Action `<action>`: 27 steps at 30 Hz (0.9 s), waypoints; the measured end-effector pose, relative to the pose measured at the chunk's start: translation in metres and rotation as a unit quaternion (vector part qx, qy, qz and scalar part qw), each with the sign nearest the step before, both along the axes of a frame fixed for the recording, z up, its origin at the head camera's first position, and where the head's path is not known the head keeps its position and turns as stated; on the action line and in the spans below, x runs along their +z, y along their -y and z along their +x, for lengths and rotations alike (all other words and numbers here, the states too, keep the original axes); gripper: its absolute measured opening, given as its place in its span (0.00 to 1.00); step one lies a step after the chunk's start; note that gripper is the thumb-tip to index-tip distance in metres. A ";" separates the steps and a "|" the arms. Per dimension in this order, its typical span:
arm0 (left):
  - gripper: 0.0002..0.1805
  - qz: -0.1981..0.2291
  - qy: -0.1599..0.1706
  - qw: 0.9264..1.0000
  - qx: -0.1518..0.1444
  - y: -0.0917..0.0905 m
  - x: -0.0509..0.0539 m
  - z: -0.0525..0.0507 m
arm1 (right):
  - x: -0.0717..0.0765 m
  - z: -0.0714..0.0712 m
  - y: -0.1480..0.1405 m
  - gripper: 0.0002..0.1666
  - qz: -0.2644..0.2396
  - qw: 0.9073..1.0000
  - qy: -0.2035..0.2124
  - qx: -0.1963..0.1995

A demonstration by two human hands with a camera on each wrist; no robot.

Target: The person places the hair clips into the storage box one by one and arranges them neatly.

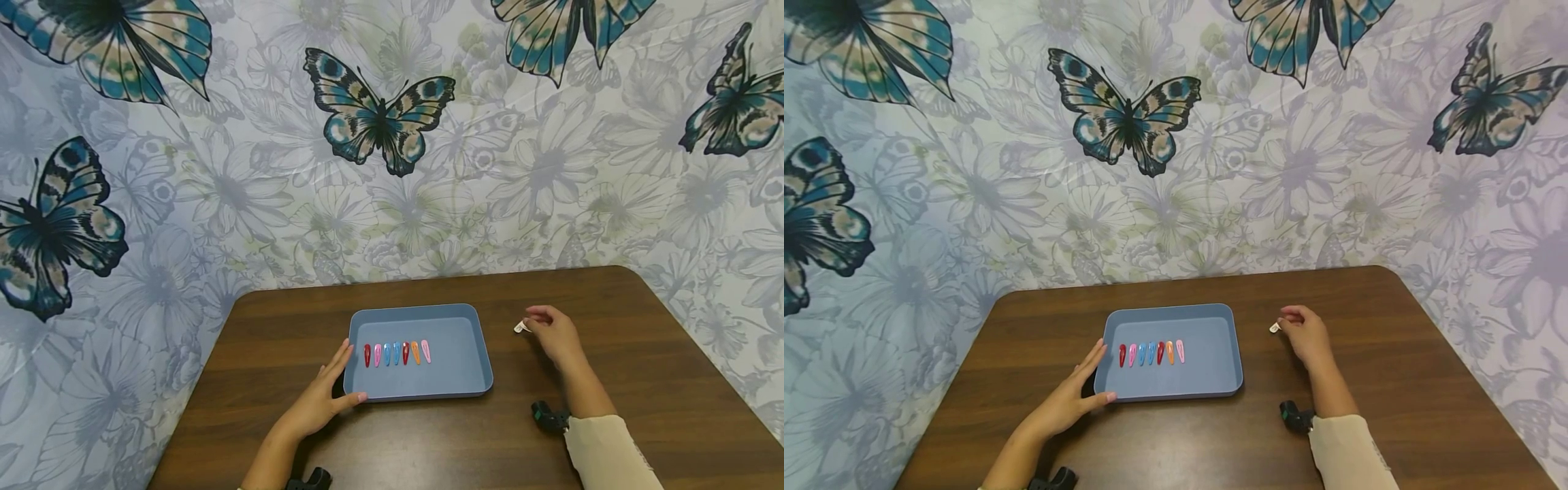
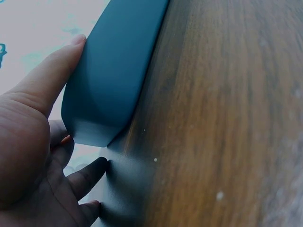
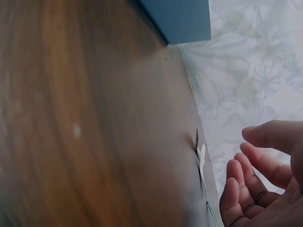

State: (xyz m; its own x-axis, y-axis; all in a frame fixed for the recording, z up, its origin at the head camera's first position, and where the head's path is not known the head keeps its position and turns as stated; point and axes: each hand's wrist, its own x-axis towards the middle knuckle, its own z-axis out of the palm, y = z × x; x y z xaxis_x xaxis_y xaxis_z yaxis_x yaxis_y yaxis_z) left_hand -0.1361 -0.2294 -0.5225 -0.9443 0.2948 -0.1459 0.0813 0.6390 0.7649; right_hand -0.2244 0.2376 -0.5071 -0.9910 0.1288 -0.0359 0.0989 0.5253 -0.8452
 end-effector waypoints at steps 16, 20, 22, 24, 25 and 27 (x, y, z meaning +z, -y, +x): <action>0.55 0.001 0.000 1.000 -0.002 0.000 0.001 0.000 | -0.009 0.000 -0.008 0.23 0.031 0.999 0.031 0.017; 0.55 0.002 0.000 1.000 -0.003 0.000 0.001 0.000 | -0.011 -0.001 -0.007 0.23 0.036 0.999 0.032 0.025; 0.55 0.002 -0.001 1.000 -0.003 0.000 0.001 0.001 | -0.012 -0.001 -0.007 0.23 0.042 0.998 0.032 0.030; 0.55 0.001 0.000 1.000 -0.003 0.000 0.001 0.001 | -0.013 -0.002 -0.006 0.22 0.050 0.998 0.032 0.032; 0.55 0.001 0.000 1.000 -0.003 0.000 0.001 0.001 | -0.014 -0.002 -0.006 0.21 0.052 0.998 0.031 0.032; 0.55 0.001 0.001 1.000 -0.001 0.000 0.001 0.001 | -0.015 -0.003 -0.006 0.21 0.059 0.997 0.028 0.031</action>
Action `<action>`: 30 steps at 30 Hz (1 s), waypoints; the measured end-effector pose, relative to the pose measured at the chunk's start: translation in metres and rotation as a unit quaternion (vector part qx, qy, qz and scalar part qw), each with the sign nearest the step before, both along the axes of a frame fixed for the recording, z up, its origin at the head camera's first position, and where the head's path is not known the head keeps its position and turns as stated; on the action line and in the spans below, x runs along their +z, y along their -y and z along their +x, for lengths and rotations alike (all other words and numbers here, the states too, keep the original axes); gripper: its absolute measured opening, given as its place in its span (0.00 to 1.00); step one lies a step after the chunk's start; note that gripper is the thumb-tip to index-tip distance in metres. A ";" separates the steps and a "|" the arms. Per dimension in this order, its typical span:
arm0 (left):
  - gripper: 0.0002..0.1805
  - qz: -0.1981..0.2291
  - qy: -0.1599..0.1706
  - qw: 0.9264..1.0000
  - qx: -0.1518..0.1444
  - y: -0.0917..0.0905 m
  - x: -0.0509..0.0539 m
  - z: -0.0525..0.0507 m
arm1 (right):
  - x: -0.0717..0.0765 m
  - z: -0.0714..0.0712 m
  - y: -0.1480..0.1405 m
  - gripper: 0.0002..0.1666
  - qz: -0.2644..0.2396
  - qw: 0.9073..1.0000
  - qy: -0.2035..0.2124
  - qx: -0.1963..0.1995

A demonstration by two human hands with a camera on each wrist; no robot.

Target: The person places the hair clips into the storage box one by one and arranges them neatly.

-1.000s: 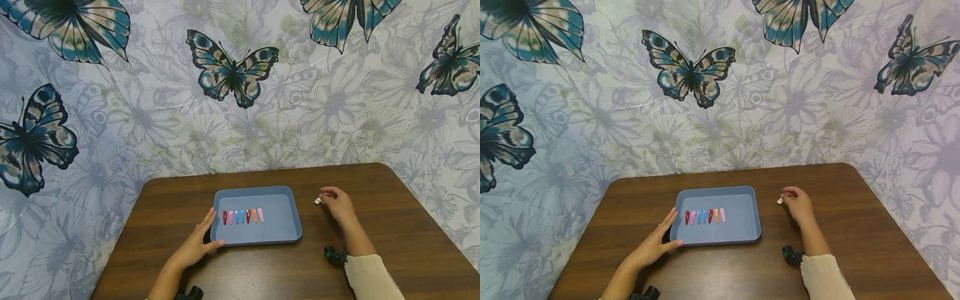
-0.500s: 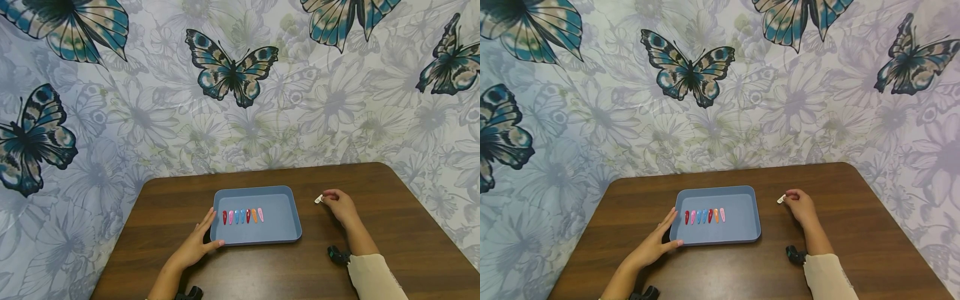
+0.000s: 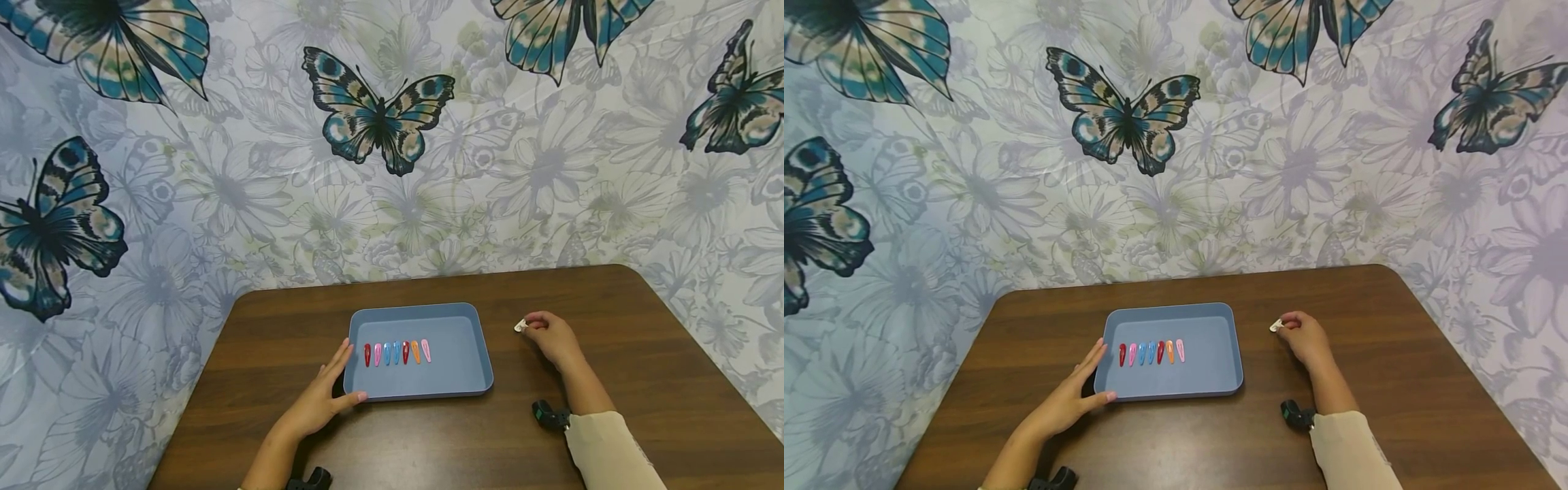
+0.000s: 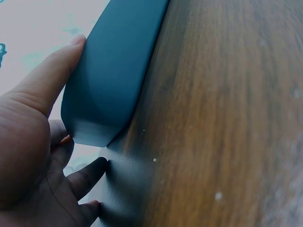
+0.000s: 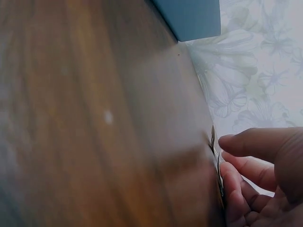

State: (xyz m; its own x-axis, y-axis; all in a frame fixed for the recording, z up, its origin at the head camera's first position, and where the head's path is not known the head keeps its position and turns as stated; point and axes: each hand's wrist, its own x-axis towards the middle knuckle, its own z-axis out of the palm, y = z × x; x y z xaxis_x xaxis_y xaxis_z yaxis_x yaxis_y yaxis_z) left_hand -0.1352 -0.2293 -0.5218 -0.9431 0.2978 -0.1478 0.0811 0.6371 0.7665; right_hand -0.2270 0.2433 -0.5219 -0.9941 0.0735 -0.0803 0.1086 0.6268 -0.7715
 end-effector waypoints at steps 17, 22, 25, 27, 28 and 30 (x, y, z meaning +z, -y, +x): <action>0.55 0.000 0.002 1.000 0.001 0.000 -0.001 0.000 | -0.007 0.000 0.001 0.14 0.053 0.998 -0.021 -0.003; 0.54 0.000 0.003 1.000 0.003 0.000 -0.001 -0.001 | -0.006 0.001 0.001 0.14 0.056 0.998 -0.018 -0.001; 0.54 0.001 0.002 1.000 0.003 0.000 -0.001 -0.001 | -0.005 0.002 0.001 0.14 0.051 0.999 -0.015 0.000; 0.54 0.000 0.001 1.000 0.003 0.000 -0.001 -0.001 | -0.004 0.002 0.002 0.15 0.045 0.999 -0.014 -0.004; 0.54 0.000 0.001 1.000 0.002 0.000 -0.001 -0.001 | -0.003 0.002 0.003 0.15 0.041 0.999 -0.013 -0.006; 0.54 -0.003 -0.001 1.000 0.002 0.001 -0.001 -0.001 | -0.002 0.003 0.003 0.15 0.035 0.999 -0.014 -0.009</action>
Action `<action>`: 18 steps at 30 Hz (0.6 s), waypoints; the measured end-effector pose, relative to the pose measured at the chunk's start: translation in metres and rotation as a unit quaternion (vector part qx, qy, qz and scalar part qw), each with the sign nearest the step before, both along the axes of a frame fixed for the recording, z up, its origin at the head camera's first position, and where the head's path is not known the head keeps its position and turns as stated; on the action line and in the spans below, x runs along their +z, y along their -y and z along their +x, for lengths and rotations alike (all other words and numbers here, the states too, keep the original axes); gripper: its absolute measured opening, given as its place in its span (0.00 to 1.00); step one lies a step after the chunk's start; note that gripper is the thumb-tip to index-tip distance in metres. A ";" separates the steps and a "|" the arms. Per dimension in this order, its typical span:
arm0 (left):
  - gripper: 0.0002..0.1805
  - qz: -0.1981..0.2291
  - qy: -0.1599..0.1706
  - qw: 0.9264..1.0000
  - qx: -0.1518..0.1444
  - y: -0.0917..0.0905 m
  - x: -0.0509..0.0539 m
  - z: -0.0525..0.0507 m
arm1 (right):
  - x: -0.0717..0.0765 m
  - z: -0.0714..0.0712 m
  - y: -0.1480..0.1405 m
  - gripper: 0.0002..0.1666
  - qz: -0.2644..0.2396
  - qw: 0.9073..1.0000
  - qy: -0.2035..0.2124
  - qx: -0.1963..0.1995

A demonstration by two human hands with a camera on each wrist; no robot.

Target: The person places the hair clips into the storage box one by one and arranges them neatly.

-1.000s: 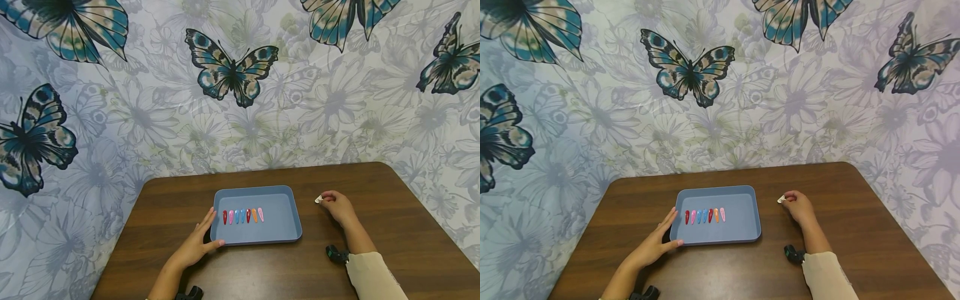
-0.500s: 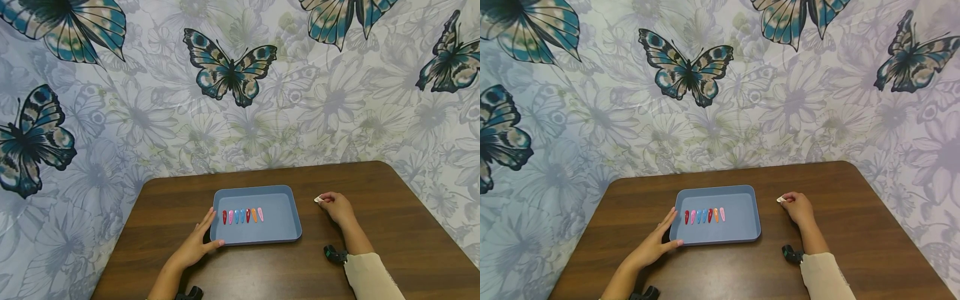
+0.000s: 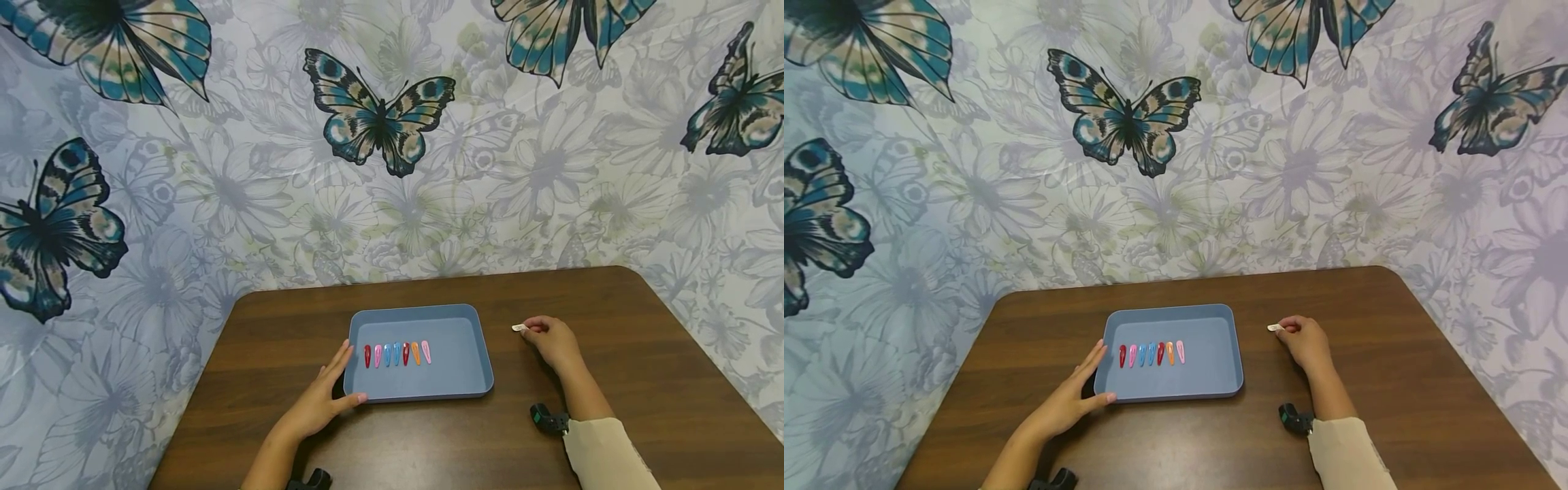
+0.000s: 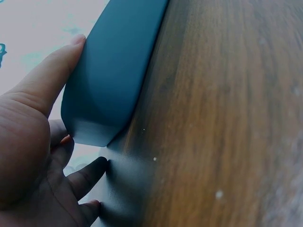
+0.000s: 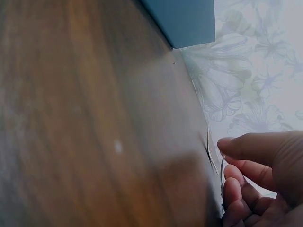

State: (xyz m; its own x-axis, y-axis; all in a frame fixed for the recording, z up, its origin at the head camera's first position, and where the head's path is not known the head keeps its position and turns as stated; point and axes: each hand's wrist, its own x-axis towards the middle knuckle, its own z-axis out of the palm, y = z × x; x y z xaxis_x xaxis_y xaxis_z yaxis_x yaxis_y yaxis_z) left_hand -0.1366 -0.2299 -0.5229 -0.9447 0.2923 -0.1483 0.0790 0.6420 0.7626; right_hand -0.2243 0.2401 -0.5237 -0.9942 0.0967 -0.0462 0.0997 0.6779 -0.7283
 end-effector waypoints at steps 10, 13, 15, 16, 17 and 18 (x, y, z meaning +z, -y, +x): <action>0.54 0.001 0.003 1.000 0.002 -0.001 0.001 0.000 | 0.003 -0.001 0.002 0.17 -0.020 1.000 -0.006 -0.005; 0.54 0.000 0.003 1.000 0.002 -0.001 0.001 0.001 | 0.005 -0.001 0.005 0.18 -0.035 0.999 -0.011 -0.009; 0.54 -0.003 0.002 1.000 0.002 -0.001 0.001 0.000 | 0.005 -0.001 0.006 0.18 -0.042 0.999 -0.015 -0.010; 0.54 -0.004 0.002 1.000 0.002 -0.001 0.000 0.000 | 0.006 -0.001 0.007 0.18 -0.046 0.999 -0.017 -0.010; 0.54 -0.005 0.002 1.000 0.002 -0.001 0.000 0.000 | 0.006 -0.001 0.008 0.18 -0.047 0.999 -0.019 -0.011; 0.54 -0.005 0.002 1.000 0.002 0.000 0.001 0.000 | 0.006 -0.001 0.008 0.18 -0.049 0.999 -0.020 -0.010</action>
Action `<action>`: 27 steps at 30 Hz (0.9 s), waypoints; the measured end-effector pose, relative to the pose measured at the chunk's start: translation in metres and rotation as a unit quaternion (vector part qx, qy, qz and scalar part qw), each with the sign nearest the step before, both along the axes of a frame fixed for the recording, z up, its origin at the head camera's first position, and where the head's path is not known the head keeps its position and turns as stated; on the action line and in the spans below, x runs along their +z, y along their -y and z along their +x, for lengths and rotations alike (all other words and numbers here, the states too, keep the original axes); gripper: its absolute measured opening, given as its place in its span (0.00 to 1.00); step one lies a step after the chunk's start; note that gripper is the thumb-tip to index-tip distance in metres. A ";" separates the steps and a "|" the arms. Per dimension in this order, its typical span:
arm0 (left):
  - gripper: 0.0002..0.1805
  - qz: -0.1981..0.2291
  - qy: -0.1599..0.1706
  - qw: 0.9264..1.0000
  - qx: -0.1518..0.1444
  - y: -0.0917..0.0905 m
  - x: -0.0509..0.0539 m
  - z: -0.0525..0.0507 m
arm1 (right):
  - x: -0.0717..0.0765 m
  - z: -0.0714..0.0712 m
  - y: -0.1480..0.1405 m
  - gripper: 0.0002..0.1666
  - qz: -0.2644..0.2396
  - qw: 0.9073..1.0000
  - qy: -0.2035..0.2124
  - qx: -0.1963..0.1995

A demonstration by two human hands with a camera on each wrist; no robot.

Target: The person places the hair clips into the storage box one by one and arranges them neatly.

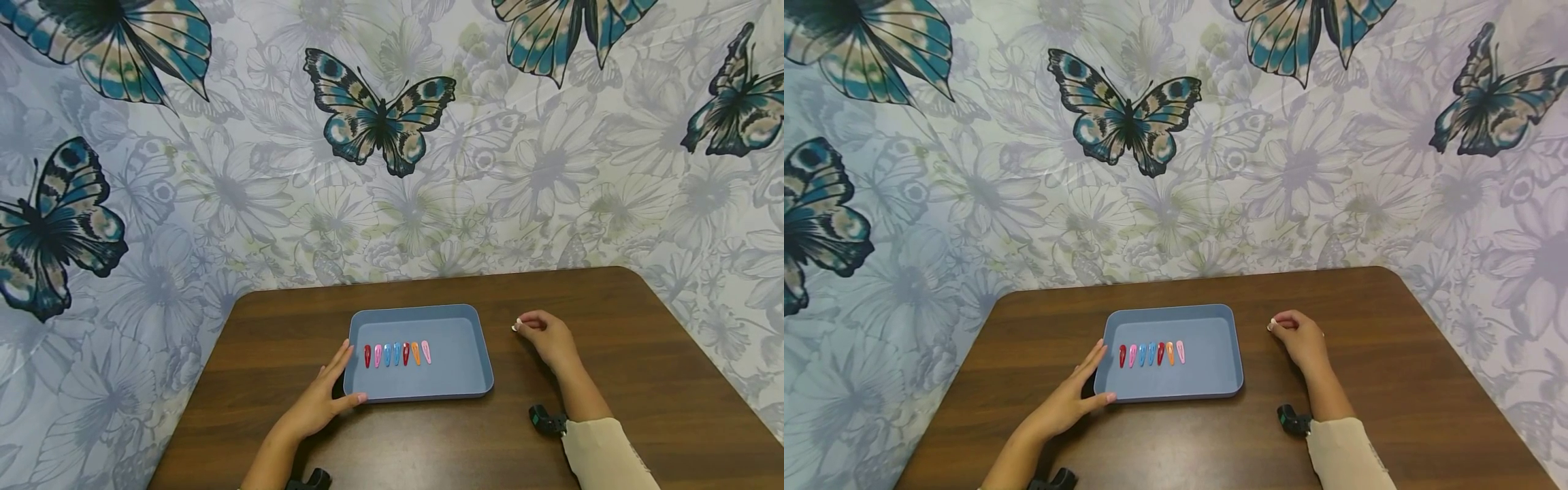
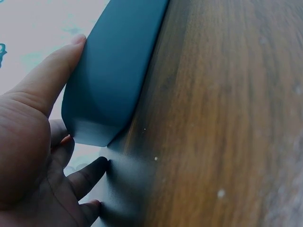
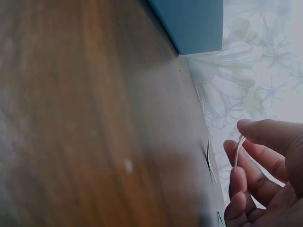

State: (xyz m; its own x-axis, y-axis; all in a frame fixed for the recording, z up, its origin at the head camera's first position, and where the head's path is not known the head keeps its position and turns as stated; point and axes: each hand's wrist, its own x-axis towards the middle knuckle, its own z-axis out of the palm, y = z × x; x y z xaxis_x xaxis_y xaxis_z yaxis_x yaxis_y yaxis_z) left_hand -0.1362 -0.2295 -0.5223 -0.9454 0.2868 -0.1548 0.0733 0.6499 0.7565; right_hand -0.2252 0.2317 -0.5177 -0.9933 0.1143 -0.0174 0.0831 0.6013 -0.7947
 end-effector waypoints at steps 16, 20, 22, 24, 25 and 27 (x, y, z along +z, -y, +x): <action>0.54 0.001 0.003 1.000 0.005 -0.001 0.000 0.001 | 0.004 0.001 0.009 0.22 -0.112 0.994 0.015 0.001; 0.54 0.000 0.004 1.000 0.005 -0.001 0.000 0.001 | 0.004 0.001 0.010 0.22 -0.141 0.989 0.032 0.009; 0.54 -0.002 0.003 1.000 0.004 -0.001 -0.001 0.001 | 0.004 0.001 0.010 0.23 -0.148 0.988 0.036 0.011; 0.54 -0.003 0.002 1.000 0.003 0.000 0.000 0.001 | 0.004 0.000 0.010 0.22 -0.152 0.988 0.037 0.010; 0.54 -0.002 0.001 1.000 0.003 0.000 0.000 0.001 | 0.005 0.000 0.010 0.21 -0.153 0.988 0.037 0.010; 0.54 -0.003 0.001 1.000 0.003 0.000 0.000 0.001 | 0.005 0.000 0.010 0.20 -0.154 0.987 0.038 0.012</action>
State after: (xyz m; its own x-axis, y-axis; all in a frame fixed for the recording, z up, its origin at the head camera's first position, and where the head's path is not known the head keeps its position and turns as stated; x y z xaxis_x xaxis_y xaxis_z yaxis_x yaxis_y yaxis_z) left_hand -0.1356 -0.2294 -0.5222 -0.9465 0.2811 -0.1587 0.0681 0.6544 0.7531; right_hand -0.2254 0.2213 -0.5127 -0.9901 0.0693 -0.1222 0.1385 0.3351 -0.9319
